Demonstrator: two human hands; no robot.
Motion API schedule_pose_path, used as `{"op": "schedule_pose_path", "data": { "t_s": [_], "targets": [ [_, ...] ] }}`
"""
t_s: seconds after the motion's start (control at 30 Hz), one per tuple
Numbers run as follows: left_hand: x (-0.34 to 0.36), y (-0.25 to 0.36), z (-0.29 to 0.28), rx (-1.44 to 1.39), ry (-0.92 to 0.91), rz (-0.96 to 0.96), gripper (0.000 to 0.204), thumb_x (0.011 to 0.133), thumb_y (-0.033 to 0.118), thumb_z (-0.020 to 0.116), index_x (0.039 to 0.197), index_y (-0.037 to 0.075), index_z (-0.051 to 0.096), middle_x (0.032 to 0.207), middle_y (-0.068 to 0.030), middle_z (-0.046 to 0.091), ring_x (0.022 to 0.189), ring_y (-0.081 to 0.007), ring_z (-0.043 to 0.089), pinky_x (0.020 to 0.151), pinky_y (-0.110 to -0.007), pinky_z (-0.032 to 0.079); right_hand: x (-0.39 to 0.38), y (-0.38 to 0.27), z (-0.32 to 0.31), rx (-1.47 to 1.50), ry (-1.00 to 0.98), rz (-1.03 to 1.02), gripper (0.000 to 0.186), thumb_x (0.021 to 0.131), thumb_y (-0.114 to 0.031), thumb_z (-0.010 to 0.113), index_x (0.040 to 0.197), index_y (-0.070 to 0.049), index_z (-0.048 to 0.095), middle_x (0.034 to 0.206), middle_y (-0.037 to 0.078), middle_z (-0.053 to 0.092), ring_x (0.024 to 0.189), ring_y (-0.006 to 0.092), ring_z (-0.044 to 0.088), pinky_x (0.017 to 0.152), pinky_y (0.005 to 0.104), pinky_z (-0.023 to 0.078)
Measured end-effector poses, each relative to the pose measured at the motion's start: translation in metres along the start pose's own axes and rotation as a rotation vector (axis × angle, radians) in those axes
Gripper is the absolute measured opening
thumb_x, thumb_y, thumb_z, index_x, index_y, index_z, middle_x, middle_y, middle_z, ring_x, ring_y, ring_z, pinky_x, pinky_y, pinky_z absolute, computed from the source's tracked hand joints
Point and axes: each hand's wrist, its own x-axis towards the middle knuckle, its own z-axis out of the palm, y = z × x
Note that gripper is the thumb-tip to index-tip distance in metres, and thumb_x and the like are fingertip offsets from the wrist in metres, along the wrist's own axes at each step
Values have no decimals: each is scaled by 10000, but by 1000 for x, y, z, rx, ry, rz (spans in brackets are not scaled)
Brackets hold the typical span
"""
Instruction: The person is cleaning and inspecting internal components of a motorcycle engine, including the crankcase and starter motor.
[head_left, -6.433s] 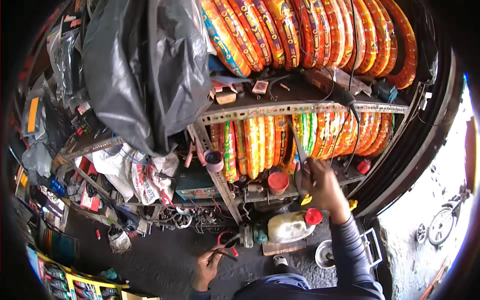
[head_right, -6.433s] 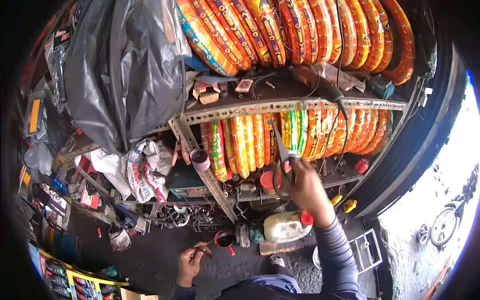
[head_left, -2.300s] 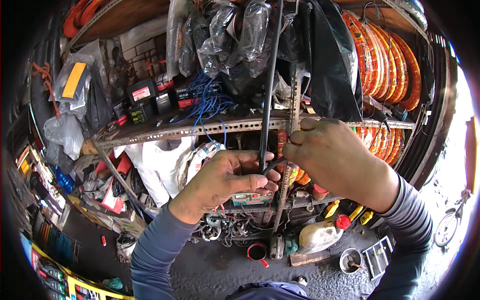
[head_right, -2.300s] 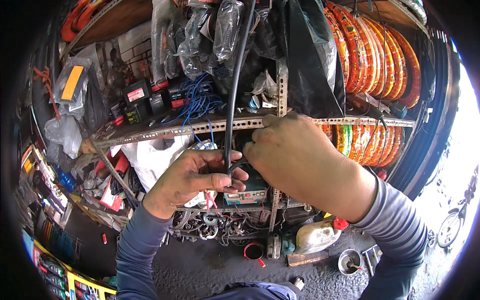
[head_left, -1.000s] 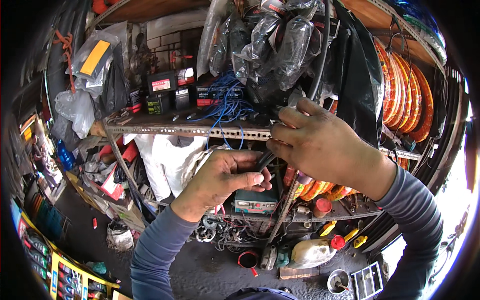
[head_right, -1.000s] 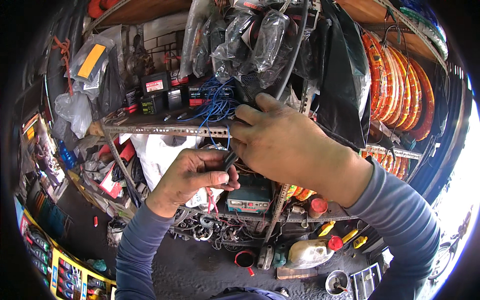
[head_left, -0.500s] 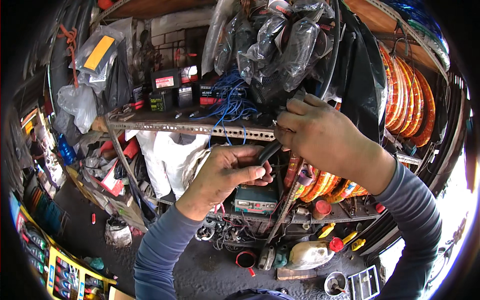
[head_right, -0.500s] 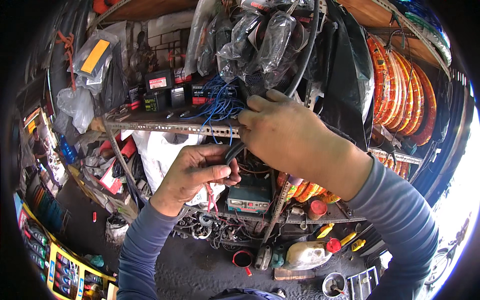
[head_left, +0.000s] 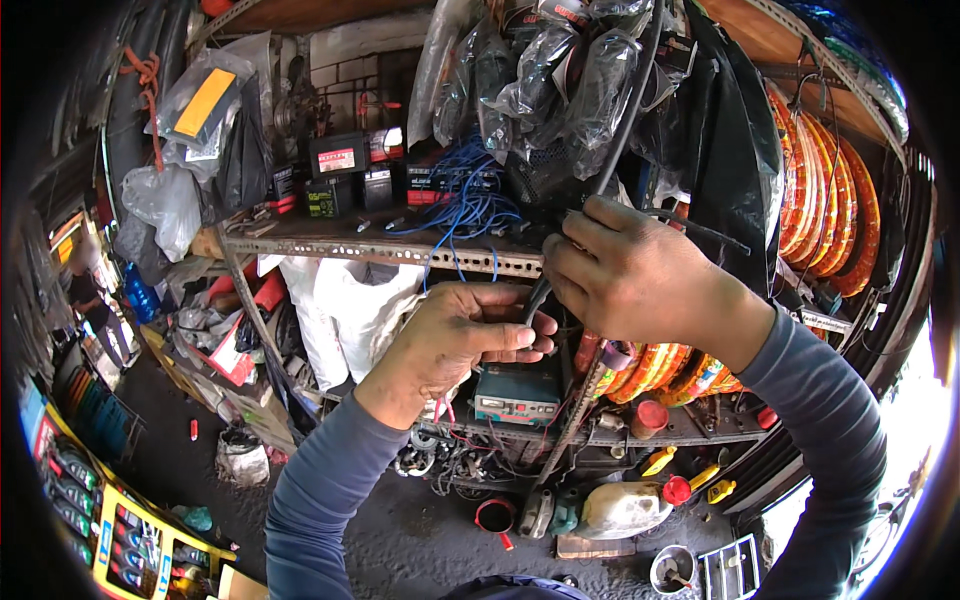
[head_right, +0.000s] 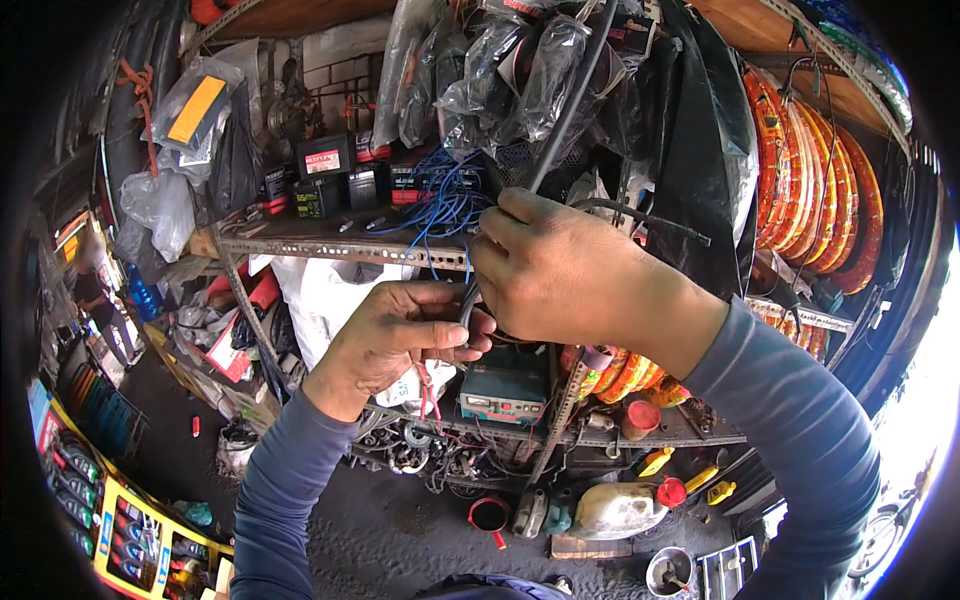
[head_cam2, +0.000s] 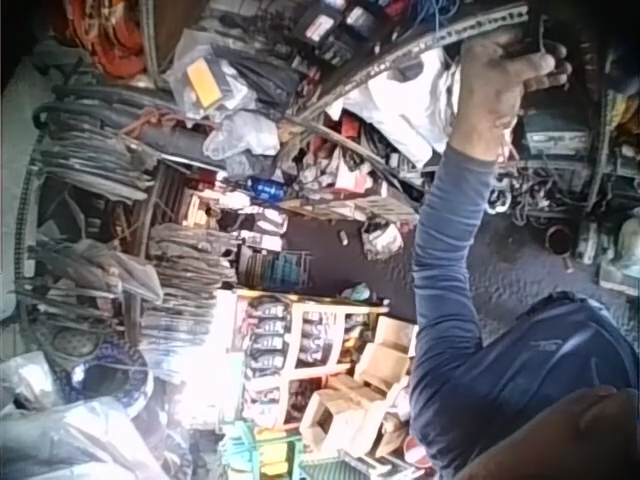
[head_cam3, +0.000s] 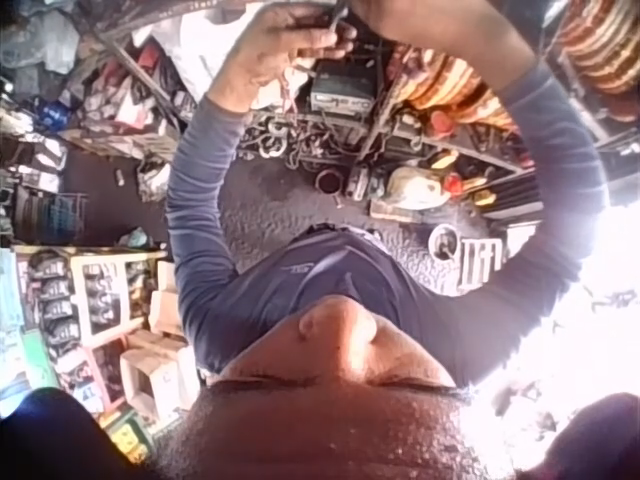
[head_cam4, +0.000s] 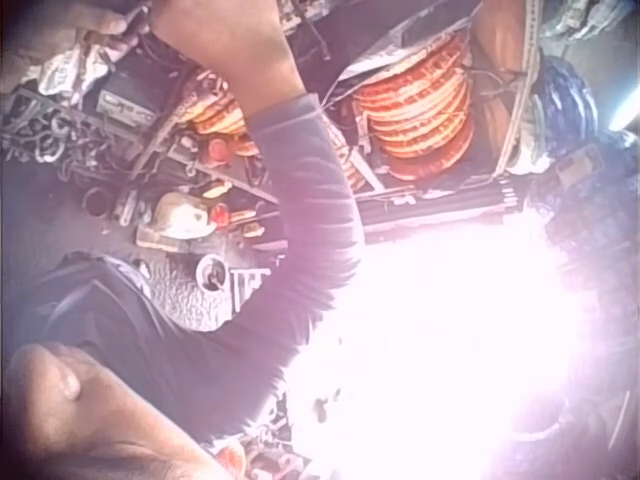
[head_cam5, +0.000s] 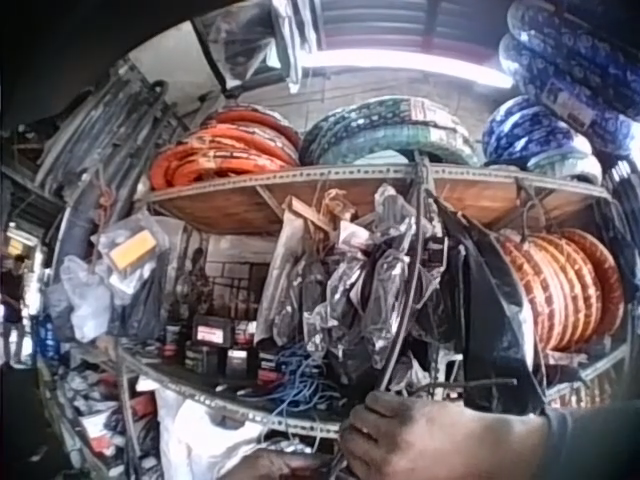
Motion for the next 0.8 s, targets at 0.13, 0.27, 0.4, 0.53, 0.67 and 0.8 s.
{"op": "schedule_pose_path", "data": {
  "t_s": [0.13,0.27,0.4,0.53,0.67,0.8],
  "targets": [
    [1,-3,-2,-16,21,6,381,843,38,706,1198,-62,609,1047,-140,686,931,-240,704,851,-344,593,-4,-2,6,44,1,28,126,637,-188,638,653,-63,655,754,9,580,811,184,576,761,296,475],
    [2,-6,-2,-3,29,28,364,849,34,693,1191,-57,609,1047,-137,686,940,-243,700,858,-347,591,-8,-4,10,51,-11,63,127,673,-184,641,711,-66,671,789,11,587,835,176,589,764,291,482],
    [3,-8,-2,13,33,28,350,854,34,680,1183,-58,604,1053,-143,678,950,-248,695,856,-348,590,-9,-2,15,143,40,108,146,716,-179,636,793,-65,686,827,4,598,859,177,607,795,305,502],
    [2,-9,-2,31,62,21,346,854,34,681,1175,-68,600,1045,-146,673,947,-250,695,847,-347,591,-5,3,14,212,-119,200,147,764,-172,625,849,-77,699,884,1,626,895,197,628,830,330,529],
    [6,-11,-3,11,87,45,330,851,25,683,1156,-73,602,1026,-140,671,937,-246,695,844,-341,592,2,10,11,215,-249,208,120,779,-156,619,814,-96,717,906,7,652,927,205,634,829,338,543],
    [9,-15,-10,3,105,67,316,850,19,683,1145,-66,609,1020,-134,671,932,-244,694,843,-331,589,9,13,10,234,-299,236,113,774,-152,625,789,-99,723,909,13,660,940,204,636,836,341,543]
  ]
}}
